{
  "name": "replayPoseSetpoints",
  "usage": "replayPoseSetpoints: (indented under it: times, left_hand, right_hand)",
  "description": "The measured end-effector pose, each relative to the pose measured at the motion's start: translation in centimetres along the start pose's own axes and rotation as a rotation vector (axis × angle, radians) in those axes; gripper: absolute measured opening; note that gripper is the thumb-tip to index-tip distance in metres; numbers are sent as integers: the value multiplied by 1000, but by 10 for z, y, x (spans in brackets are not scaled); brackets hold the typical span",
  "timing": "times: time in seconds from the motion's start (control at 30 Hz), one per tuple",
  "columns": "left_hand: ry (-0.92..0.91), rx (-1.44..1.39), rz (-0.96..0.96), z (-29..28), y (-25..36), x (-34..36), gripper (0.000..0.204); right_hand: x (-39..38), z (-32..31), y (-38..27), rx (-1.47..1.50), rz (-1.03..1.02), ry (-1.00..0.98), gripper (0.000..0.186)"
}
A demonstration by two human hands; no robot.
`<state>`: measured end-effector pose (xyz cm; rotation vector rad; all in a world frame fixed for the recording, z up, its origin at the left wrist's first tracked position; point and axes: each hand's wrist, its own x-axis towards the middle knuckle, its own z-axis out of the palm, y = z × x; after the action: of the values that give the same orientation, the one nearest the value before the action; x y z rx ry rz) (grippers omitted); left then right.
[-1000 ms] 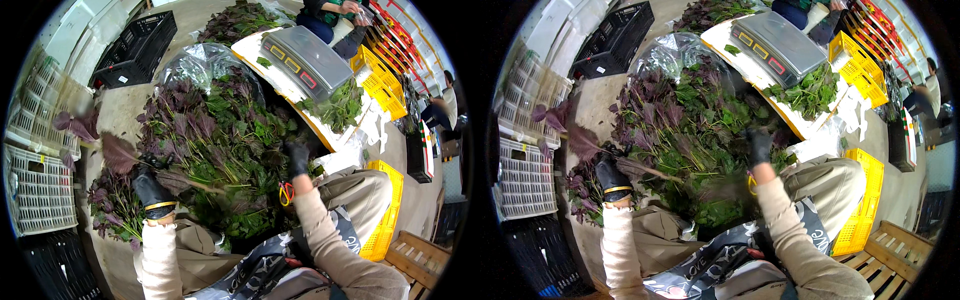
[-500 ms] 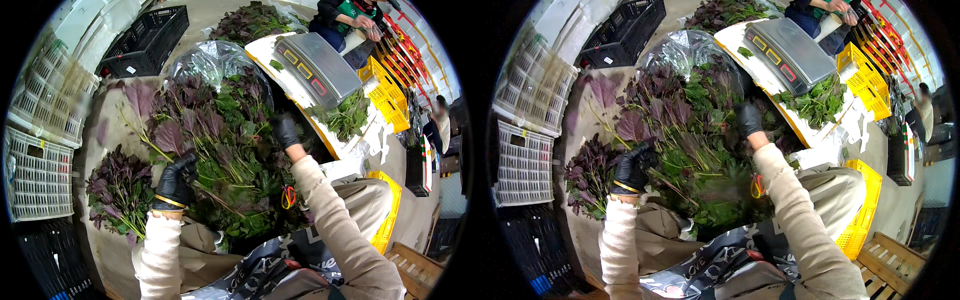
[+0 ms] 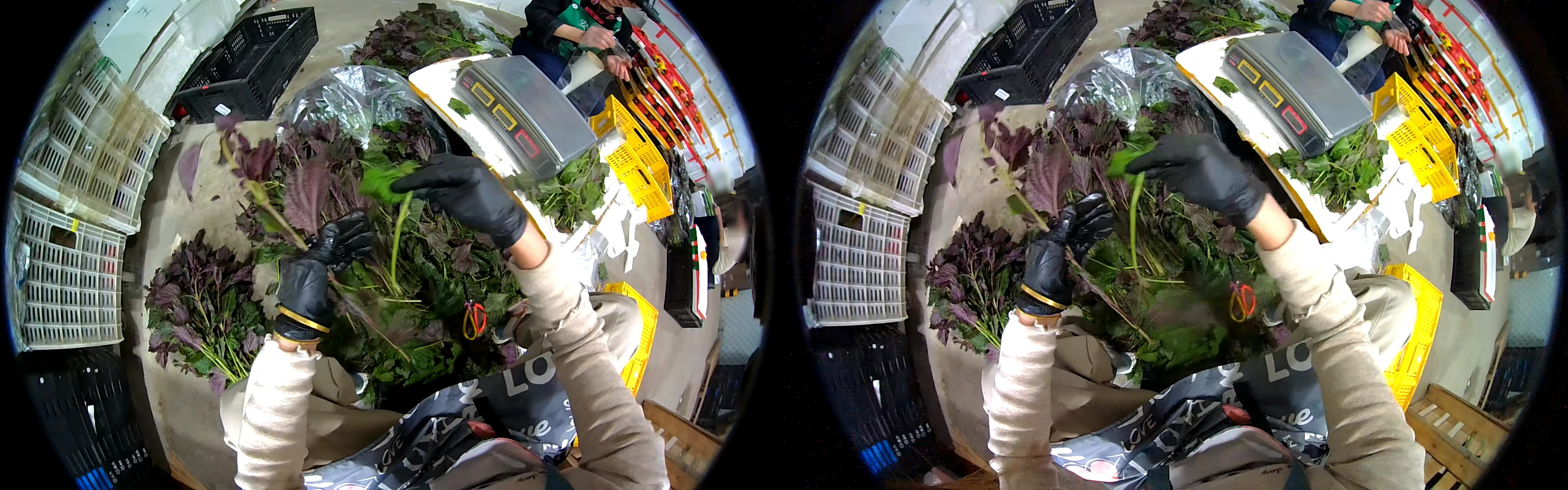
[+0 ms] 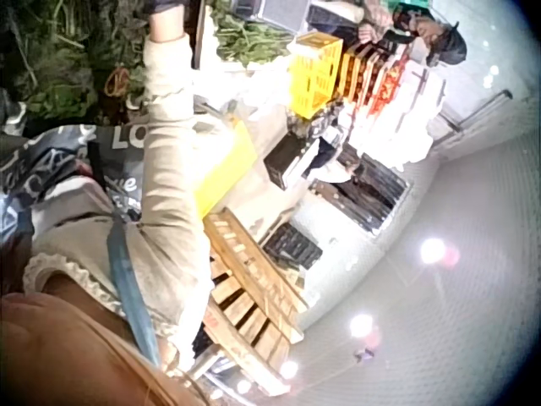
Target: The person sits on the floor and uses shears to trim the stems of leafy green vegetables. They gather the trimmed bunches and place them into a pile on the floor.
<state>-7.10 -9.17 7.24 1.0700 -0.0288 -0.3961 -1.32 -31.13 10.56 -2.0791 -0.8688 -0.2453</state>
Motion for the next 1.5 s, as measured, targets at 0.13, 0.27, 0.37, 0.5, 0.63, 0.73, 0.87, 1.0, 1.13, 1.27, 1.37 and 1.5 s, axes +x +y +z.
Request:
replayPoseSetpoints:
  times: [0.13, 0.27, 0.37, 0.5, 0.63, 0.73, 0.87, 1.0, 1.13, 1.27, 1.37, 1.5]
  left_hand:
    - [-103, 597, -37, -33, -23, 0, 32]
    - [191, -232, -398, -4, -2, -3, 28]
    - [568, -192, -102, -10, 7, -12, 30]
    - [497, -130, 120, -12, 37, -10, 43]
    - [449, -219, -2, -33, 23, -13, 43]
    - [655, -216, -42, -16, 18, -9, 32]
    - [335, -185, 18, -27, 13, -7, 30]
    - [358, -294, 85, -52, 27, -29, 27]
    - [561, -209, -79, -15, 16, -6, 27]
    - [340, 14, 45, -22, 16, -15, 27]
    - [403, 125, 105, -16, 18, -12, 27]
    - [474, 110, 99, -1, 19, -13, 24]
  right_hand:
    - [16, 38, -18, -114, -123, -101, 30]
    - [24, 46, 19, -323, -325, -72, 32]
    - [17, 46, 69, -452, 39, 107, 25]
    - [-58, 77, 132, -300, 565, -74, 25]
    - [-137, 182, 148, -298, 775, -483, 34]
    - [-147, 189, 128, -203, 909, -330, 32]
    - [-134, 153, 135, -257, 1040, -287, 27]
    - [-76, 130, 66, -264, 687, 37, 18]
    - [-102, 61, 15, -142, 721, 413, 15]
    - [-119, 53, 28, -148, 738, 388, 16]
    - [-105, 46, 5, 778, 877, 714, 18]
    - [-93, 60, -26, 974, 860, 771, 18]
